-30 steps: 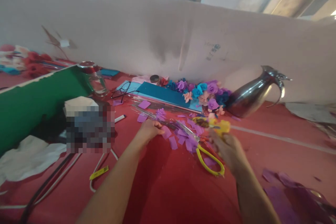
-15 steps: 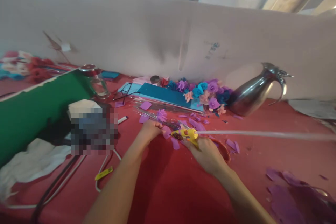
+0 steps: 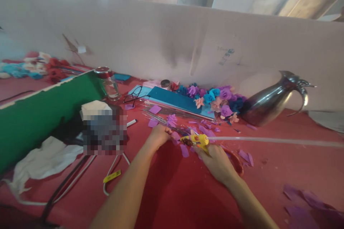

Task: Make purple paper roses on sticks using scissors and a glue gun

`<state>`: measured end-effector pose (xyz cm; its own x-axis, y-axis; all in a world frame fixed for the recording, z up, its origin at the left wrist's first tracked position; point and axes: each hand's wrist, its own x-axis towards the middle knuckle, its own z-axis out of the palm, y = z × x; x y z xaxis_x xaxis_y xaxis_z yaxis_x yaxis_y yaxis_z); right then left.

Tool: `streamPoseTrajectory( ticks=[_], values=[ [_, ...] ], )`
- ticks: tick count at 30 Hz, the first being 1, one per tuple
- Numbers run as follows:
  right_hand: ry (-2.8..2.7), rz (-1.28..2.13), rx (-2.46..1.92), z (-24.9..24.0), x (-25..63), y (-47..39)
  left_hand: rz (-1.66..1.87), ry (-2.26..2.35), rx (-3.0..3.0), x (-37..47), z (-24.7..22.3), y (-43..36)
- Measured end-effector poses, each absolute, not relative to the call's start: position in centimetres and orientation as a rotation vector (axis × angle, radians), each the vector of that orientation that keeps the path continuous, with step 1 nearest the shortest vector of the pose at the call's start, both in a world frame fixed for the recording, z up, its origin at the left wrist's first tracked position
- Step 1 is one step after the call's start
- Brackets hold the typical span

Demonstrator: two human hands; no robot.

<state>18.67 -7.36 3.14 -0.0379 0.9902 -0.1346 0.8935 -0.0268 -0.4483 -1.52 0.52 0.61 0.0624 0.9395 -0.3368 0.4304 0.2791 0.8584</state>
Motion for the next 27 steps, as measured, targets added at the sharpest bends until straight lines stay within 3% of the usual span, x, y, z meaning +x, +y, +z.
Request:
streamPoseTrajectory(
  ticks=[12,27],
  values=[
    [-2.015,0.555,-2.049,2.7,19.3,-7.2,0.663,1.54,1.303,-1.6,0.3,0.5],
    [-1.736,0.707,-1.976,2.0,21.4,-6.8,0.639,1.579,1.244,-1.4,1.4,0.3]
  ],
)
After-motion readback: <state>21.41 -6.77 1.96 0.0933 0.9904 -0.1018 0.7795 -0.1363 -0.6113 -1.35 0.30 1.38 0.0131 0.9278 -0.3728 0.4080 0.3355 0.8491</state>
